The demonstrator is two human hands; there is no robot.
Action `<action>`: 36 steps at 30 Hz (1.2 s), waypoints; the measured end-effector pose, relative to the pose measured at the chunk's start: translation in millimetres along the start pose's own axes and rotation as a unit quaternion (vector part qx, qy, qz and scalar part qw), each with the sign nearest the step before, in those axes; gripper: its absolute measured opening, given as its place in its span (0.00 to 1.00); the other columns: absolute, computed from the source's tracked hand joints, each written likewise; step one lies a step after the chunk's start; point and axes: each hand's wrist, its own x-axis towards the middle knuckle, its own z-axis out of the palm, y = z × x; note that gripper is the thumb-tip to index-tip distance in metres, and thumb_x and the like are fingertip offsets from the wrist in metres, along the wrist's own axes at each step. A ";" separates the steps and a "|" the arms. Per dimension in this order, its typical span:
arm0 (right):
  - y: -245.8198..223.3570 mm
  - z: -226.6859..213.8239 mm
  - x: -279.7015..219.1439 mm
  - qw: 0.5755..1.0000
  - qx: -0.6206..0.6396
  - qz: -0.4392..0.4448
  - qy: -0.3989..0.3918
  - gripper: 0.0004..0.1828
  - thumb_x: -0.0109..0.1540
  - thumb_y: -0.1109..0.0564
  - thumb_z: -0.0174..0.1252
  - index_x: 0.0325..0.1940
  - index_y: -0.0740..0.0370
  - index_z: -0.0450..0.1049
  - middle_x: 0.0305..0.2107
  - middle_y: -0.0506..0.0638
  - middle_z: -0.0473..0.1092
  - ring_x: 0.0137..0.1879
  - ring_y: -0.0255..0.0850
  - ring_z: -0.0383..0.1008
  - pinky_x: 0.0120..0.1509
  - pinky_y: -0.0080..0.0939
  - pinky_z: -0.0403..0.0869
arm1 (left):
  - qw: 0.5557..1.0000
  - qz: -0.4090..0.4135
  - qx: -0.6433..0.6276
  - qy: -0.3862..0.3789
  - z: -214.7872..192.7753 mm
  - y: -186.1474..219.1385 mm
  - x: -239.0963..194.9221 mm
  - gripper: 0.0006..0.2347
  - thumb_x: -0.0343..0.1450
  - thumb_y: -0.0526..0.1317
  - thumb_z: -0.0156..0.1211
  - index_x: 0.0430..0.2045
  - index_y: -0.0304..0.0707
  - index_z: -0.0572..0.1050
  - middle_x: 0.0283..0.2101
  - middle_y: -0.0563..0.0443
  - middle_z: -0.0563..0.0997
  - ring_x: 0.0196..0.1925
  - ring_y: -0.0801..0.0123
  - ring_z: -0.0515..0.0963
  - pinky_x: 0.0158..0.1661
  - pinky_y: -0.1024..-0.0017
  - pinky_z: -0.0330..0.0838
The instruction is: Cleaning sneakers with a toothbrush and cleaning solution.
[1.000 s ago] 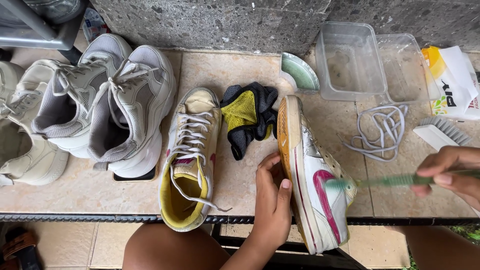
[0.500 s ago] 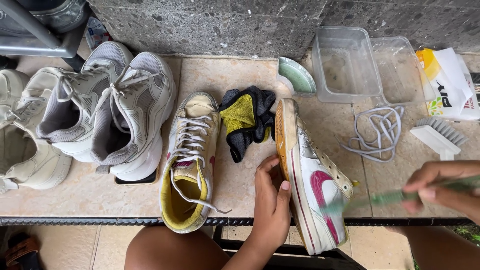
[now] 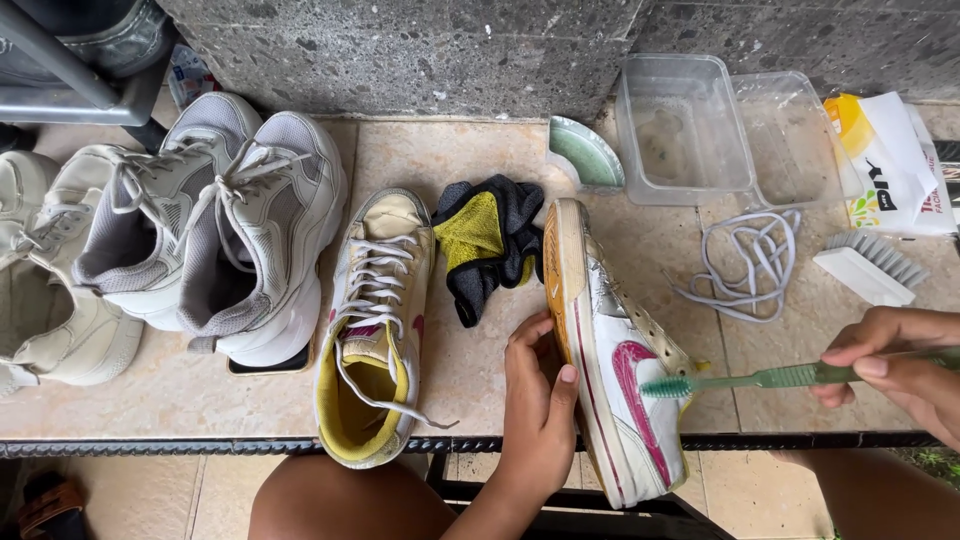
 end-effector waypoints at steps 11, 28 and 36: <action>-15.5 13.4 8.2 0.999 -0.010 -0.031 0.031 0.11 0.64 0.64 0.52 0.42 0.71 0.80 0.31 0.66 0.84 0.35 0.53 0.89 0.39 0.49 0.87 | 1.000 -0.017 -0.002 -0.012 -0.1 3.5 -0.4 0.32 0.74 0.64 0.37 0.61 0.34 0.60 0.64 0.40 0.66 0.71 0.57 0.65 0.67 0.59 0.60; -24.3 31.6 23.2 0.995 0.064 0.065 0.050 0.13 0.60 0.72 0.53 0.43 0.85 0.79 0.34 0.82 0.84 0.40 0.70 0.89 0.38 0.59 0.82 | 0.999 -0.029 -0.012 -0.014 -1.2 1.4 -0.7 0.32 0.74 0.64 0.38 0.62 0.34 0.59 0.64 0.41 0.65 0.71 0.57 0.65 0.67 0.60 0.59; -63.3 48.8 28.0 0.977 -0.019 -0.078 -0.198 0.06 0.55 0.54 0.69 0.27 0.56 0.87 0.16 0.51 0.89 0.21 0.38 0.92 0.23 0.37 0.87 | 1.000 -0.008 -0.004 -0.008 -0.9 1.5 0.1 0.31 0.75 0.63 0.38 0.61 0.33 0.60 0.65 0.41 0.66 0.71 0.58 0.64 0.67 0.60 0.58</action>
